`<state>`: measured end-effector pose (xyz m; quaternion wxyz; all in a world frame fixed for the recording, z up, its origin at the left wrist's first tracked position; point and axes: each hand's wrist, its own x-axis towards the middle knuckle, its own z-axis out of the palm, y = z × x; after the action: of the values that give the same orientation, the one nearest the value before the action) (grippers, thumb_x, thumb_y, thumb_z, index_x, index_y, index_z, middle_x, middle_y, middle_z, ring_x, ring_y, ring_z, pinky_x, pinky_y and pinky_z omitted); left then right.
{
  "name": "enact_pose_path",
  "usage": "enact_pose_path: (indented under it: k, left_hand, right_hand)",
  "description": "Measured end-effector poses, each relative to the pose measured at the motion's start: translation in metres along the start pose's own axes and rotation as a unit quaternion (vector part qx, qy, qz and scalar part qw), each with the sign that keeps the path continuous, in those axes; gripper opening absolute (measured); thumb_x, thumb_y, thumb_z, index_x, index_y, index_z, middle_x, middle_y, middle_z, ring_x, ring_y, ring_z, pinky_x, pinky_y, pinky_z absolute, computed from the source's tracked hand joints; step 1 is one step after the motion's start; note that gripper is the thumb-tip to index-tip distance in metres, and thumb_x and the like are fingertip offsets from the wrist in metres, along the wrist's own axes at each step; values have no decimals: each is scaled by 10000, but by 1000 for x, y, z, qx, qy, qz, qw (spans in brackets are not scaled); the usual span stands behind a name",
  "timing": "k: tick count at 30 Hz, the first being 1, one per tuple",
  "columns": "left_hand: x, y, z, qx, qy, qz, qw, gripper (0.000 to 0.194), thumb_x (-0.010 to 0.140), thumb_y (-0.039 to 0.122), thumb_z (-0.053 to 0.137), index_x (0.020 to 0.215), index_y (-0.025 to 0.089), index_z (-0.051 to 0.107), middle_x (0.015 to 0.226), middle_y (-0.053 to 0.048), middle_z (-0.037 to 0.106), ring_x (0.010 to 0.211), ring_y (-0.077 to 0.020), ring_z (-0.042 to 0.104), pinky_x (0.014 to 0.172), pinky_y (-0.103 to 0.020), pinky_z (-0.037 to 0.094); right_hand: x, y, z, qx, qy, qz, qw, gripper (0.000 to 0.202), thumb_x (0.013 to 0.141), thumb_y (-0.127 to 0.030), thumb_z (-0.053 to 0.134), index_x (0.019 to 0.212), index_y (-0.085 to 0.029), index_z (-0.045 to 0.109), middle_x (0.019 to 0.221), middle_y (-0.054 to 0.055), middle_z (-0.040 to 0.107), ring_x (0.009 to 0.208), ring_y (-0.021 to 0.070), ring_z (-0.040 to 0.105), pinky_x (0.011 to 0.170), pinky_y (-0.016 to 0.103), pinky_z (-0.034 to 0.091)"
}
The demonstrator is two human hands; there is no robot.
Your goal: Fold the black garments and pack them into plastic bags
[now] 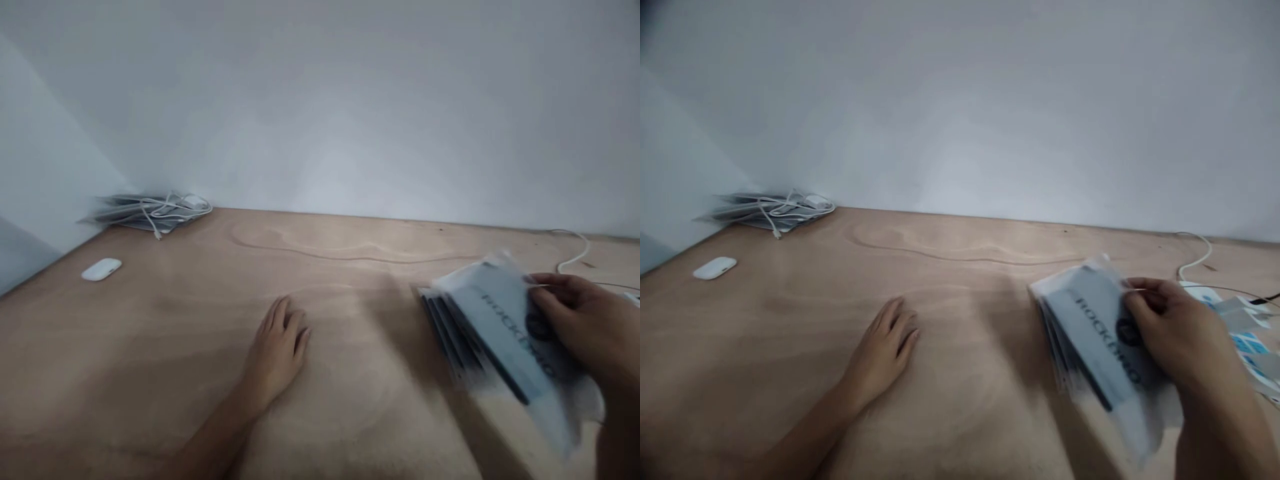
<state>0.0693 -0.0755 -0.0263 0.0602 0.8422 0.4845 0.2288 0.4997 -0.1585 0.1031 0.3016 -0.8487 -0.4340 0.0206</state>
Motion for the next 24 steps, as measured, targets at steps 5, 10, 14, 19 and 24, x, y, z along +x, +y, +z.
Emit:
enact_pose_path:
  k: [5, 10, 14, 19, 24]
  left_hand:
    - [1, 1, 1, 14, 7, 1, 1000, 243, 974, 305, 502, 1140, 174, 621, 1439, -182, 494, 1369, -373, 459, 1094, -576, 444]
    - [2, 1, 2, 36, 10, 11, 999, 270, 976, 302, 495, 1166, 147, 609, 1414, -210, 495, 1360, -376, 465, 1093, -568, 447]
    - [2, 2, 2, 52, 5, 11, 999, 267, 978, 296, 498, 1158, 135, 612, 1406, -218, 493, 1347, -386, 474, 1081, -573, 458]
    - [0, 2, 2, 56, -2, 4, 998, 270, 974, 288, 515, 1165, 127, 617, 1410, -224, 489, 1356, -396, 465, 1089, -570, 453]
    - [0, 3, 2, 63, -8, -2, 998, 269, 969, 290, 525, 1163, 128, 616, 1426, -226, 482, 1365, -399, 457, 1095, -572, 449]
  right_hand:
    - [43, 67, 11, -160, -41, 39, 986, 192, 824, -323, 526, 811, -221, 688, 632, 130, 690, 567, 322, 674, 585, 485, 524]
    - [38, 82, 33, -203, 14, -86, 975, 481, 911, -449, 402, 1188, -153, 660, 1122, 248, 699, 1164, 437, 633, 966, 604, 496]
    - [15, 63, 51, -174, -45, -232, 956, 617, 971, -564, 322, 1439, -206, 505, 1581, 159, 406, 1427, 379, 418, 1128, 584, 383]
    - [-14, 62, 87, -235, -104, -256, 932, 627, 983, -555, 286, 1515, -260, 437, 1608, 86, 391, 1489, 385, 304, 1116, 660, 353]
    - [-20, 68, 97, -256, -92, -270, 923, 630, 972, -540, 297, 1498, -244, 480, 1607, 78, 394, 1484, 383, 316, 1125, 634, 356]
